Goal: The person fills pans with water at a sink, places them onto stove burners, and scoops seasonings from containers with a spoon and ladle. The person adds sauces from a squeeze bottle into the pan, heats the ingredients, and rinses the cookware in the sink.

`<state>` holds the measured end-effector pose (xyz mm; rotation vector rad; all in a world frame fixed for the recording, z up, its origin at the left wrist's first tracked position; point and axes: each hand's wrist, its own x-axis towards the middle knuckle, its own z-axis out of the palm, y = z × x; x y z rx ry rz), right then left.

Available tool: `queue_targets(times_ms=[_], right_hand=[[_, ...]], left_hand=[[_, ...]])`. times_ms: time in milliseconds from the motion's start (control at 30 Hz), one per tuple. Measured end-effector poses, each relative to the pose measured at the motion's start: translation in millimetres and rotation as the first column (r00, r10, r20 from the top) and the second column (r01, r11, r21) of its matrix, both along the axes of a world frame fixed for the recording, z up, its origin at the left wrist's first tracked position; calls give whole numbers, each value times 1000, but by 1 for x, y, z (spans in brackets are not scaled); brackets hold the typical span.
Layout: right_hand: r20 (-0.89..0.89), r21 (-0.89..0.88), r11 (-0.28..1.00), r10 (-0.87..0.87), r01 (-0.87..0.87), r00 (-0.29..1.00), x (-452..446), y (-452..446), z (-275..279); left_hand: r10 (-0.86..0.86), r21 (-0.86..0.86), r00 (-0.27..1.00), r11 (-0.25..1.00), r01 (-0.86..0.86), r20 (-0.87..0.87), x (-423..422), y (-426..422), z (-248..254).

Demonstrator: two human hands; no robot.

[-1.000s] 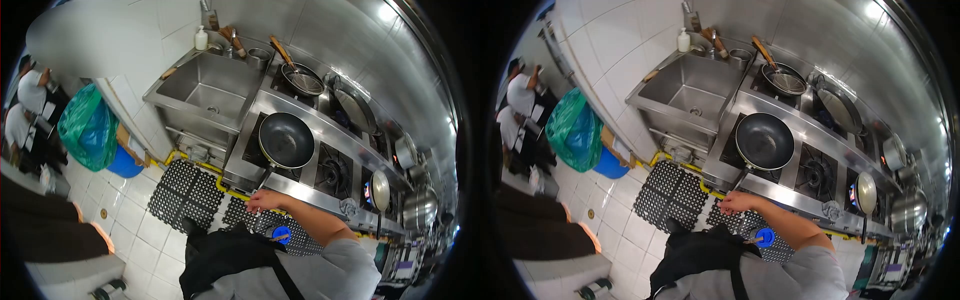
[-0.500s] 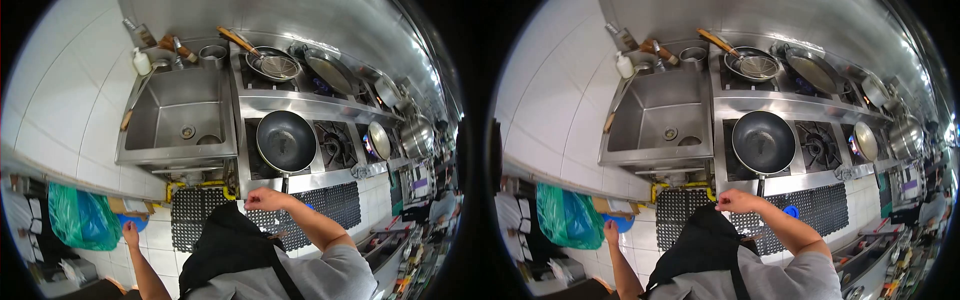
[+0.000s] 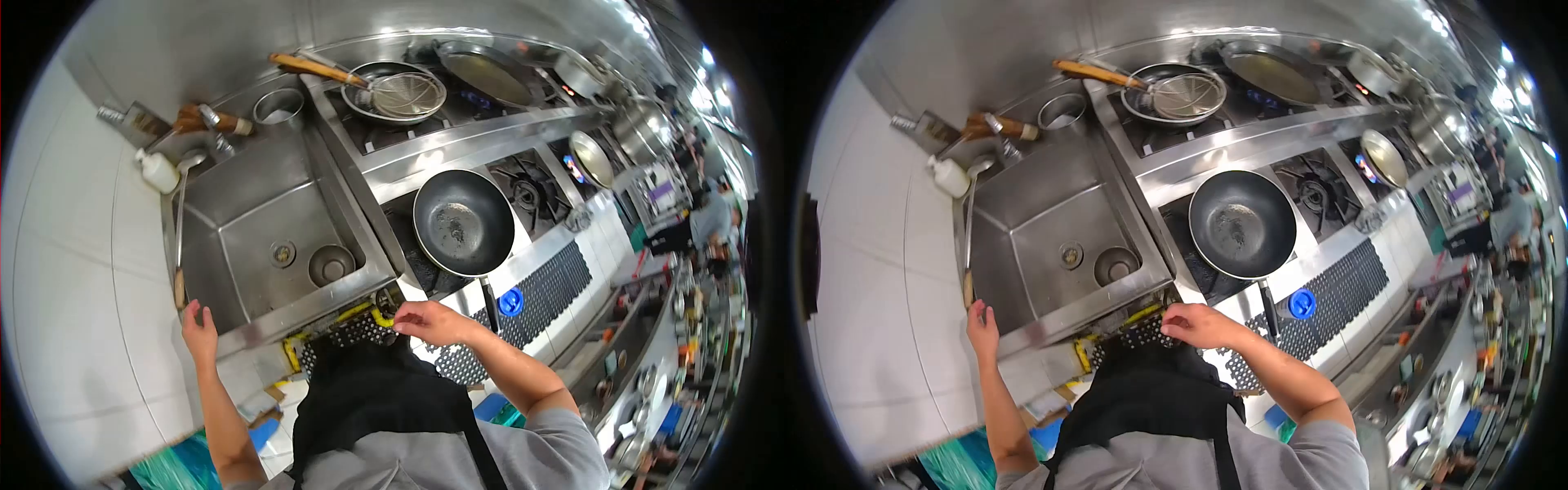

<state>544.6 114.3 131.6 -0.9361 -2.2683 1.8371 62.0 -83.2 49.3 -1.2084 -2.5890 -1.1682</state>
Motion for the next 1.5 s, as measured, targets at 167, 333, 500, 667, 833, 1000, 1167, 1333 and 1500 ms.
queue_targets(times_ms=[167,333,500,667,833,1000,1167,1333,1500], right_hand=[[19,-35,987,-158,158,987,-29,-25,7],[4,-55,964,-259,259,966,-77,-49,-16],[90,-201,939,-265,278,960,-122,-57,-9],[45,-70,970,-231,233,972,-169,-49,3],[-104,222,956,-174,193,979,-232,-35,16],[68,244,970,-38,20,997,-240,-14,45],[117,358,898,-316,257,942,-157,-48,42],[378,-333,757,-439,562,815,-96,-93,62],[212,-581,575,-577,577,789,-83,-124,79]], left_hand=[[55,-295,859,926,-234,-509,-63,69,-11],[151,-458,904,821,-340,-401,-114,95,-28],[237,-420,956,896,-148,170,-130,104,-43],[16,68,566,989,-128,825,-27,95,-28],[-645,508,410,762,401,645,37,120,18],[-855,398,23,264,879,518,15,167,67],[-497,170,407,768,617,767,-88,252,-22],[-418,427,-118,902,60,901,-143,368,-14],[-636,611,-453,760,-223,625,-168,446,11]])
